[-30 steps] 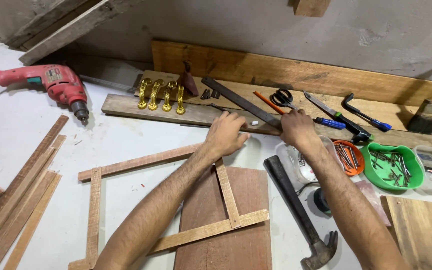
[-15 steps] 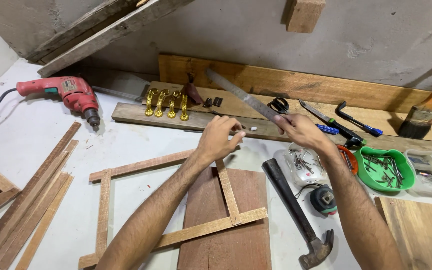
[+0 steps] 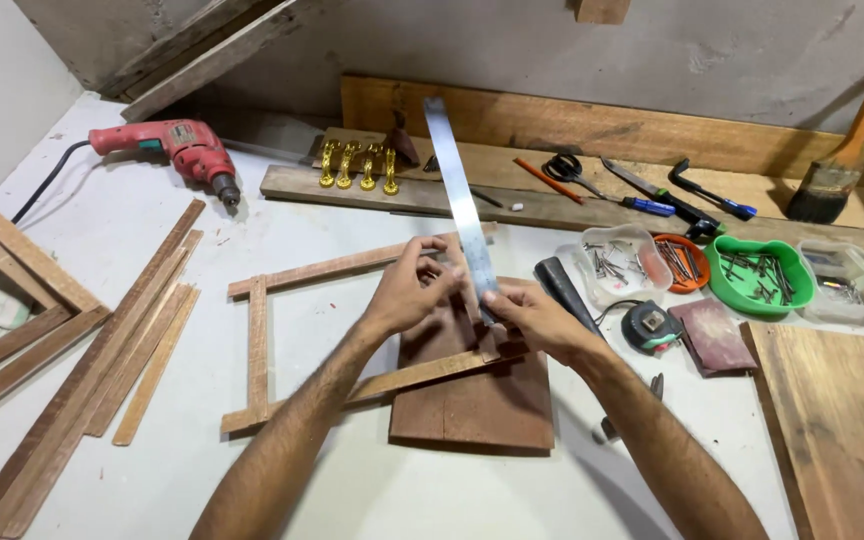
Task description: The person assembles a small wooden frame on a workbench. They measure and mark a wooden strip with a steel ruler and pencil, position the strip against the frame, and hammer nails to fasten the joints, repositioning the frame to work on different sides.
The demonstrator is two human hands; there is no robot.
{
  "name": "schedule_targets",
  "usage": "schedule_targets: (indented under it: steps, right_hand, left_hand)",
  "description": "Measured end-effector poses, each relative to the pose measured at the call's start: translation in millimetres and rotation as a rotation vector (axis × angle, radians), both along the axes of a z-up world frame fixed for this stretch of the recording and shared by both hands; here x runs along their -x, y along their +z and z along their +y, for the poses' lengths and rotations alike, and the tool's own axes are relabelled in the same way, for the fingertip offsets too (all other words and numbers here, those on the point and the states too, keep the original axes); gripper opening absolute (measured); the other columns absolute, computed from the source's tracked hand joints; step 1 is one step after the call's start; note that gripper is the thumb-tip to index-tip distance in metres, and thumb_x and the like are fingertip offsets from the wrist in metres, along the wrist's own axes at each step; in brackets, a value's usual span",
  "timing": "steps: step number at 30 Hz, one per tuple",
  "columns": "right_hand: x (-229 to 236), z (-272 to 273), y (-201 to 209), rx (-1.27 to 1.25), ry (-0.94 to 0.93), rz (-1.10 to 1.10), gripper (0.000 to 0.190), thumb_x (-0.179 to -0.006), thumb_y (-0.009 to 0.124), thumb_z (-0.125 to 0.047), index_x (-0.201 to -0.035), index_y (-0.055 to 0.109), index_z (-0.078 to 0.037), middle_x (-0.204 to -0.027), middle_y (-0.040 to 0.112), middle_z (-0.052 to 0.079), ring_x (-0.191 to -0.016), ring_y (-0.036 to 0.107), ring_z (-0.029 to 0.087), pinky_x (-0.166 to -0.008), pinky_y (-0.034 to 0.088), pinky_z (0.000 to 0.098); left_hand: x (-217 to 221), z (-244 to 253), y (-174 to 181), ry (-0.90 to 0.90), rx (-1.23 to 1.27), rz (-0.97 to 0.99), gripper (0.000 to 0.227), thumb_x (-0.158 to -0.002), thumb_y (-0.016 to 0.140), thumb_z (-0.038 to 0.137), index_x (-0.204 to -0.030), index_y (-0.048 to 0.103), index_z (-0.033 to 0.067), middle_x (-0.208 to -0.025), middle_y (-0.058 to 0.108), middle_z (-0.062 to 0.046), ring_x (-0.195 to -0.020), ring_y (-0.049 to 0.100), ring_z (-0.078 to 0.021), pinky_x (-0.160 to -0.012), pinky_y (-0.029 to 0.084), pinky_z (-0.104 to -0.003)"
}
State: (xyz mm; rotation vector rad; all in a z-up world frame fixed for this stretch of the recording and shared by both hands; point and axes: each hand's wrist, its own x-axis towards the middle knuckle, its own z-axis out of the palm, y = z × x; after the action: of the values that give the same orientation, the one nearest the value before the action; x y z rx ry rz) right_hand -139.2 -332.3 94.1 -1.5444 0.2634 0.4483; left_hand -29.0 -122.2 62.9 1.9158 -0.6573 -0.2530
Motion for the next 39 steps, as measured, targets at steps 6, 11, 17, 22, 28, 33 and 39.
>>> schedule_targets:
  steps: [6,11,17,22,28,33,39]
  right_hand:
    - [14,16,-19,0.099,0.189,-0.133,0.041,-0.103,0.055,-0.039,-0.115,0.072,-0.003,-0.094,0.077,-0.003,-0.083,0.074,0.006,-0.075,0.063,0.0237]
    - [24,20,-13,0.649,0.219,-0.256,0.04,-0.103,0.061,-0.04,-0.106,0.078,-0.005,-0.079,0.072,0.002,-0.072,0.064,0.011,-0.063,0.052,0.0295]
    - [39,-4,-20,0.971,0.065,-0.242,0.041,-0.093,0.073,-0.044,-0.115,0.074,-0.01,-0.091,0.075,0.014,-0.086,0.071,0.024,-0.073,0.057,0.0413]
    - [50,1,-14,0.894,0.126,-0.409,0.052,-0.082,0.08,-0.046,-0.122,0.071,-0.015,-0.104,0.078,0.01,-0.094,0.077,0.02,-0.081,0.063,0.0392]
    - [56,-1,-35,0.985,0.207,-0.557,0.056,-0.075,0.084,-0.047,-0.126,0.073,-0.027,-0.093,0.071,0.006,-0.085,0.068,0.018,-0.072,0.058,0.0358]
    - [56,-4,-53,1.113,0.138,-0.794,0.047,-0.074,0.086,-0.048,-0.116,0.081,-0.027,-0.07,0.052,0.002,-0.068,0.046,0.019,-0.057,0.041,0.0379]
    - [56,-4,-49,1.093,0.121,-0.852,0.045,-0.075,0.085,-0.047,-0.114,0.082,-0.025,-0.063,0.049,0.001,-0.065,0.042,0.017,-0.057,0.035,0.038]
  left_hand:
    - [24,1,-20,-0.079,0.358,0.347,0.073,-0.084,0.081,0.022,-0.141,0.041,-0.0009,-0.103,0.078,-0.014,-0.089,0.075,-0.0189,-0.08,0.062,-0.033]
    - [29,5,-24,-0.062,0.363,0.442,0.066,-0.081,0.083,0.008,-0.136,0.05,-0.0042,-0.096,0.078,-0.014,-0.081,0.075,-0.0162,-0.069,0.063,-0.03]
    - [29,10,-29,-0.015,0.072,0.368,0.059,-0.078,0.087,0.012,-0.125,0.058,-0.0066,-0.083,0.075,-0.011,-0.067,0.074,-0.0152,-0.057,0.061,-0.026]
    - [32,6,-19,0.027,-0.037,0.348,0.055,-0.077,0.087,0.014,-0.121,0.061,-0.0062,-0.078,0.073,-0.009,-0.064,0.074,-0.0135,-0.054,0.061,-0.025]
    - [32,2,-18,0.049,-0.058,0.383,0.055,-0.079,0.085,0.015,-0.123,0.06,-0.0052,-0.08,0.075,-0.01,-0.063,0.075,-0.014,-0.051,0.061,-0.025]
    - [30,0,-22,0.06,-0.02,0.378,0.067,-0.077,0.087,0.014,-0.129,0.051,-0.0073,-0.081,0.075,-0.011,-0.064,0.075,-0.0141,-0.053,0.063,-0.024]
    - [42,-1,-8,0.073,0.002,0.411,0.07,-0.077,0.086,0.012,-0.132,0.046,-0.007,-0.081,0.075,-0.013,-0.065,0.075,-0.0147,-0.053,0.063,-0.024]
